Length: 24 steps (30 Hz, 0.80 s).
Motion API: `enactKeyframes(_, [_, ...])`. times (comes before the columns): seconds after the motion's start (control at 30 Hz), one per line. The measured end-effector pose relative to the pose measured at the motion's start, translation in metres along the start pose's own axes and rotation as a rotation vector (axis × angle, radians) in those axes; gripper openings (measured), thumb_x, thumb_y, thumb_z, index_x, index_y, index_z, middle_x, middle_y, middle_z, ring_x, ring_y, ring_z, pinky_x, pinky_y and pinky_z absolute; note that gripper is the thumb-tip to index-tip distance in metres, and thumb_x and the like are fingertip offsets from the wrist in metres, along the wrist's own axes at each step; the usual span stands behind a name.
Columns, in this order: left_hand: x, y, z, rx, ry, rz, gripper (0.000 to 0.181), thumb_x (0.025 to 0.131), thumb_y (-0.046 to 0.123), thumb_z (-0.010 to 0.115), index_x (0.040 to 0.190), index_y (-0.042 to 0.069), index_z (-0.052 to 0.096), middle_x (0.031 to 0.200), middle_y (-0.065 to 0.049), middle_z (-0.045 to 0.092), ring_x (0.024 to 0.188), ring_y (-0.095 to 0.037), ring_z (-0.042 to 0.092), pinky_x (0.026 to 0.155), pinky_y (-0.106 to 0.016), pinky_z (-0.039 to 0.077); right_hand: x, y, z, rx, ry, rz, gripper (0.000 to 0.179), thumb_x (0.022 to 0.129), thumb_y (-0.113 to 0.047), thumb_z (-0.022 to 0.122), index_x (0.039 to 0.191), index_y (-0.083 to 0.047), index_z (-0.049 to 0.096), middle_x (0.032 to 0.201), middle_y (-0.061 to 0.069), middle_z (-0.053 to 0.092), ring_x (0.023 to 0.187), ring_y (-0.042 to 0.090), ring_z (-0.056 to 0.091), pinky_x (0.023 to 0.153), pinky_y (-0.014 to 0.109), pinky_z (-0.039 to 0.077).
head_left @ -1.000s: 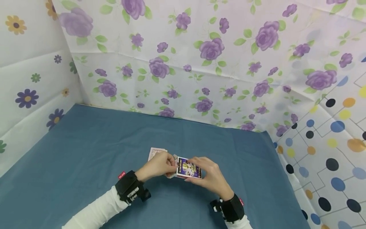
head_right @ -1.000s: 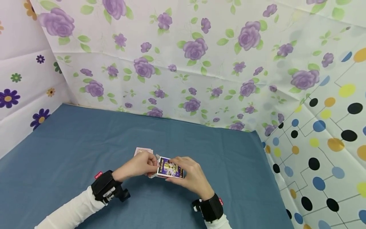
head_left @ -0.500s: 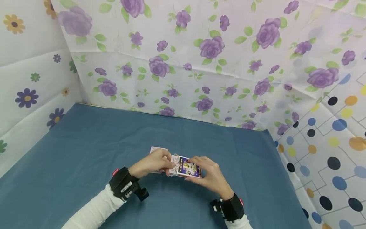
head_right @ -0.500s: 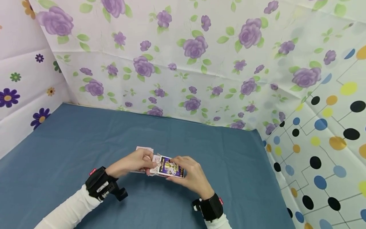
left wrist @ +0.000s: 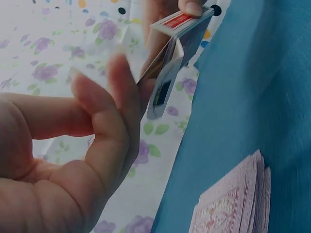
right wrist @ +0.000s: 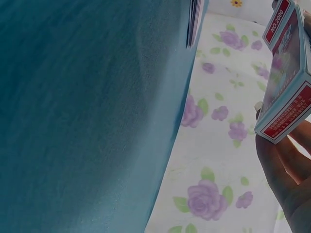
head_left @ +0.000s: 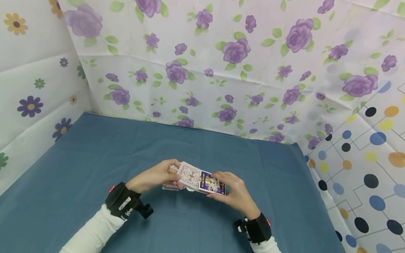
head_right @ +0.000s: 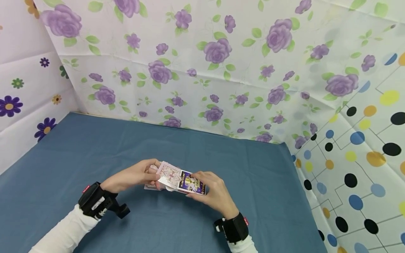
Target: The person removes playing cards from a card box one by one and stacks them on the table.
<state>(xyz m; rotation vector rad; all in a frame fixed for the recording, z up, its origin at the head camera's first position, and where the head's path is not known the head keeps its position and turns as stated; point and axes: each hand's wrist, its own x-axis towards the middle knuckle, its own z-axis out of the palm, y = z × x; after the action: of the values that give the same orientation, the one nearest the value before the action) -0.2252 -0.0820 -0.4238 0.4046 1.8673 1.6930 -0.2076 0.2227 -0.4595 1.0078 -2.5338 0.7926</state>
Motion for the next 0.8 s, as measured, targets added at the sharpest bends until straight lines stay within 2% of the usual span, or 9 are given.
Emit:
enactKeyframes(0.17, [-0.001, -0.006, -0.011, -0.053, 0.058, 0.035, 0.027, 0.094, 0.007, 0.057, 0.117, -0.005, 0.049, 0.08, 0.0, 0.068, 0.078, -0.014, 0.063, 0.077, -0.033, 0.049, 0.0, -0.001, 0.0, 0.008, 0.003, 0.013, 0.056, 0.075, -0.041, 0.081, 0.126, -0.024, 0.064, 0.119, 0.0, 0.067, 0.111, 0.017, 0.062, 0.088, 0.039, 0.053])
enactKeyframes(0.33, [-0.002, -0.008, -0.016, -0.079, 0.18, 0.047, 0.029, 0.096, 0.017, 0.06, 0.115, -0.004, 0.059, 0.089, -0.001, 0.065, 0.083, -0.011, 0.062, 0.083, -0.031, 0.052, 0.0, -0.001, 0.001, 0.012, 0.005, 0.01, 0.056, 0.075, -0.041, 0.082, 0.126, -0.025, 0.064, 0.119, -0.001, 0.067, 0.11, 0.016, 0.063, 0.086, 0.038, 0.054])
enactKeyframes(0.43, [-0.002, -0.008, -0.018, -0.087, 0.261, 0.037, 0.031, 0.096, 0.022, 0.061, 0.115, -0.003, 0.062, 0.091, -0.002, 0.064, 0.084, -0.013, 0.061, 0.083, -0.031, 0.052, -0.001, -0.001, 0.001, 0.009, -0.004, 0.019, 0.056, 0.076, -0.043, 0.08, 0.126, -0.025, 0.064, 0.12, -0.001, 0.067, 0.11, 0.015, 0.062, 0.086, 0.038, 0.054])
enactKeyframes(0.57, [0.0, -0.011, -0.022, -0.067, 0.353, 0.017, 0.032, 0.095, 0.025, 0.064, 0.112, -0.001, 0.065, 0.087, -0.002, 0.063, 0.079, -0.015, 0.059, 0.075, -0.029, 0.051, -0.001, 0.0, 0.001, 0.001, -0.011, 0.032, 0.056, 0.076, -0.045, 0.079, 0.126, -0.025, 0.064, 0.119, -0.002, 0.067, 0.11, 0.014, 0.062, 0.085, 0.037, 0.054])
enactKeyframes(0.67, [0.003, -0.015, -0.026, -0.053, 0.403, -0.002, 0.033, 0.093, 0.028, 0.066, 0.108, -0.001, 0.066, 0.082, -0.001, 0.063, 0.076, -0.016, 0.058, 0.071, -0.028, 0.05, -0.001, 0.001, 0.001, 0.005, -0.011, 0.034, 0.055, 0.076, -0.045, 0.08, 0.125, -0.024, 0.064, 0.119, -0.002, 0.067, 0.109, 0.014, 0.063, 0.085, 0.038, 0.054])
enactKeyframes(0.8, [0.005, -0.021, -0.031, -0.037, 0.454, -0.028, 0.034, 0.092, 0.03, 0.067, 0.107, -0.001, 0.066, 0.079, 0.0, 0.062, 0.076, -0.017, 0.059, 0.071, -0.029, 0.051, -0.002, 0.001, 0.002, 0.012, -0.011, 0.031, 0.055, 0.076, -0.043, 0.08, 0.126, -0.024, 0.064, 0.118, -0.001, 0.067, 0.108, 0.015, 0.063, 0.084, 0.038, 0.054])
